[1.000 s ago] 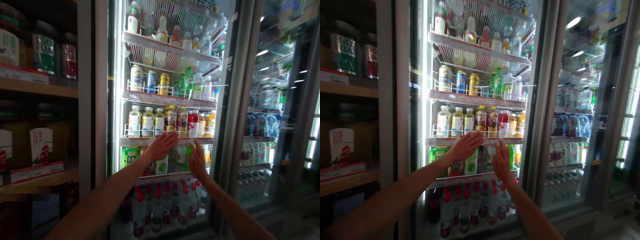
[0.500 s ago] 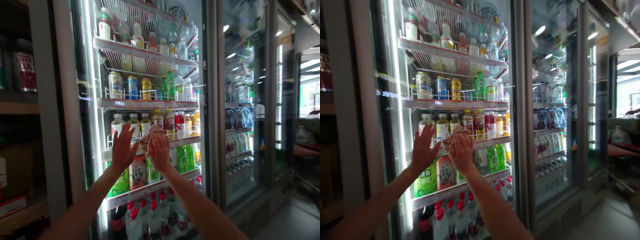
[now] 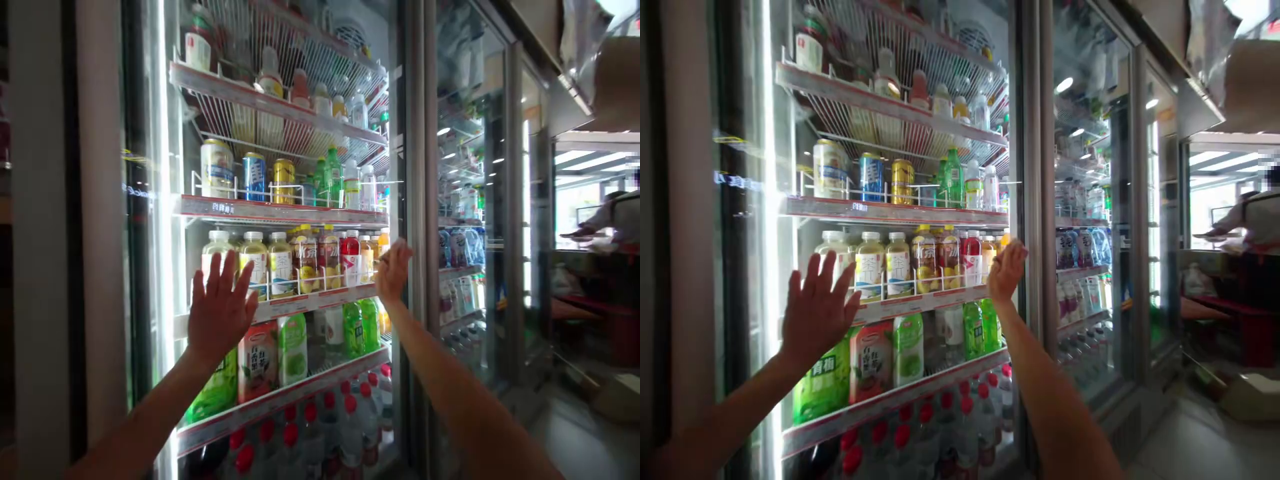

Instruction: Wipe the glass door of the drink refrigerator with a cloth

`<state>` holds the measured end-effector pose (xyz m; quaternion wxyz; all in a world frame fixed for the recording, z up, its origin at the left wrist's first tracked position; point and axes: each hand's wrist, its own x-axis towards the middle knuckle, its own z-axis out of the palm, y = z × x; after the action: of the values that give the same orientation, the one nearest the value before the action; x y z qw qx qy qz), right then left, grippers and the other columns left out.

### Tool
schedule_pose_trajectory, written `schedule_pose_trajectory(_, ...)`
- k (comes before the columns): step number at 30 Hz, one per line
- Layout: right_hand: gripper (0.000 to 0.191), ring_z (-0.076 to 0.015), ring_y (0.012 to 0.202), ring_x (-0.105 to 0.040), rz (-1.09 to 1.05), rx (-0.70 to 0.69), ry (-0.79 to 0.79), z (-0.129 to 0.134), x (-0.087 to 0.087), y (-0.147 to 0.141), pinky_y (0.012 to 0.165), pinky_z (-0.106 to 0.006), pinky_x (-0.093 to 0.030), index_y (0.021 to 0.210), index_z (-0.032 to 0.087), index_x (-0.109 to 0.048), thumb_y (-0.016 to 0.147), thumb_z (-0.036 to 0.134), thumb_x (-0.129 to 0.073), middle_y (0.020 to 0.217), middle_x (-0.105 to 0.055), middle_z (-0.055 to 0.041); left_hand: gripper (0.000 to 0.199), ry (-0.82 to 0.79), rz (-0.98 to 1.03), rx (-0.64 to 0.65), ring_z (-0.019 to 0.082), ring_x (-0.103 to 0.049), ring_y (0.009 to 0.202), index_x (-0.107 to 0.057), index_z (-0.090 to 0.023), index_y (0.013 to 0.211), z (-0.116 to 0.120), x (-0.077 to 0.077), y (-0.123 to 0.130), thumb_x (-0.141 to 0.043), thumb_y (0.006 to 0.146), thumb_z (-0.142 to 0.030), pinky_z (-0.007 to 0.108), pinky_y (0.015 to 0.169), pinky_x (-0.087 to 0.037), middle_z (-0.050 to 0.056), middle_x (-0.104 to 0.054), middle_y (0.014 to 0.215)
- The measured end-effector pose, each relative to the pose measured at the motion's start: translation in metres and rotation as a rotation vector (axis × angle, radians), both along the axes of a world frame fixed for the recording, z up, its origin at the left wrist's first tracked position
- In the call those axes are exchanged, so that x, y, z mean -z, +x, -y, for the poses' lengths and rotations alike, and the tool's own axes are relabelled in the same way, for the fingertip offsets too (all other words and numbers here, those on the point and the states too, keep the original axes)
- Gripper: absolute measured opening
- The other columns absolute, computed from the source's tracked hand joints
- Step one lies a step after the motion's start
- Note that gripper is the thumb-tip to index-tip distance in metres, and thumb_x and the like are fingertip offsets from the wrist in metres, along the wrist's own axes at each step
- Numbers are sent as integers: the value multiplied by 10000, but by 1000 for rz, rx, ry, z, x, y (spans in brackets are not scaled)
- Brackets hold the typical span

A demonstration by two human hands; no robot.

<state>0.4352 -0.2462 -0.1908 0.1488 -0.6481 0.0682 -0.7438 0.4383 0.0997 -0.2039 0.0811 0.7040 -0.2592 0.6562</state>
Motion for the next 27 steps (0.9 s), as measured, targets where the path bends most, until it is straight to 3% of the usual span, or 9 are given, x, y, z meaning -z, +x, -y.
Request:
schedule_pose_trajectory(5, 475, -191, 1432, -91, -113, -126, -603, -124, 0, 1, 1159, -447, -171, 1376, 229, -398, 903, 261, -363, 1496, -320, -24, 654, -8, 20, 14, 277, -122, 1416, -147, -309, 1452, -1, -1, 1, -464, 880, -303, 532, 1132, -138, 67, -128, 1538)
schedule_pose_trajectory(7, 464, -163, 1426, -126, -163, -117, -801, -146, -1, 0, 1165, -413, -156, 1369, 267, -406, 906, 276, -387, 1473, -365, 10, 660, -3, 48, 8, 278, -141, 1413, -155, -312, 1450, -2, -1, 2, -479, 875, -302, 532, 1129, -158, 69, -146, 1535)
schedule_pose_trajectory(9, 470, -175, 1423, -144, -143, -57, -719, -129, -5, -1, 1152, -439, -166, 1382, 270, -387, 912, 261, -379, 1469, -370, -9, 684, -2, 74, 3, 278, -153, 1412, -142, -307, 1452, -2, 0, 3, -496, 867, -293, 529, 1129, -166, 76, -159, 1530)
schedule_pose_trajectory(14, 461, -283, 1367, -282, 2, 58, -73, -19, -24, 3, 1021, -565, -316, 1368, 206, -413, 917, 248, -329, 1473, -323, -143, 715, -28, 39, 10, 278, -134, 1413, -102, -319, 1450, 2, 3, 2, -505, 862, -266, 534, 1138, -139, 64, -129, 1531)
schedule_pose_trajectory(16, 452, -298, 1346, -312, 59, 52, 30, -10, -28, 5, 998, -564, -347, 1341, 182, -450, 913, 250, -320, 1452, -348, -163, 716, -30, 30, 5, 278, -125, 1413, -98, -315, 1451, 3, 3, 2, -504, 863, -264, 534, 1140, -134, 65, -120, 1532)
schedule_pose_trajectory(18, 448, -283, 1374, -266, 53, 19, -76, -34, -27, 5, 1030, -531, -335, 1332, 171, -463, 913, 245, -325, 1453, -353, -152, 716, -28, 39, -6, 279, -127, 1414, -92, -308, 1452, 3, 3, 2, -500, 866, -267, 531, 1139, -139, 70, -120, 1532)
schedule_pose_trajectory(23, 446, -215, 1423, -148, -141, -79, -741, -114, -20, -1, 1129, -466, -216, 1336, 265, -459, 892, 247, -425, 1492, -326, -34, 713, -17, 60, -12, 279, -147, 1412, -73, -336, 1449, 0, 2, 1, -487, 871, -282, 533, 1133, -165, 39, -94, 1538)
schedule_pose_trajectory(25, 457, -211, 1418, -168, -170, -62, -745, -100, -18, -5, 1131, -469, -208, 1349, 267, -443, 894, 236, -419, 1491, -331, -40, 717, -7, 64, -13, 271, -146, 1412, -68, -340, 1450, -1, 2, 0, -487, 872, -278, 523, 1134, -173, 31, -92, 1539)
schedule_pose_trajectory(27, 453, -230, 1410, -199, -147, -18, -523, -59, -13, -7, 1109, -481, -248, 1352, 225, -444, 902, 224, -388, 1497, -310, -88, 721, -3, 63, -15, 265, -139, 1414, -64, -333, 1452, -1, 3, 0, -487, 872, -272, 518, 1137, -171, 35, -93, 1540)
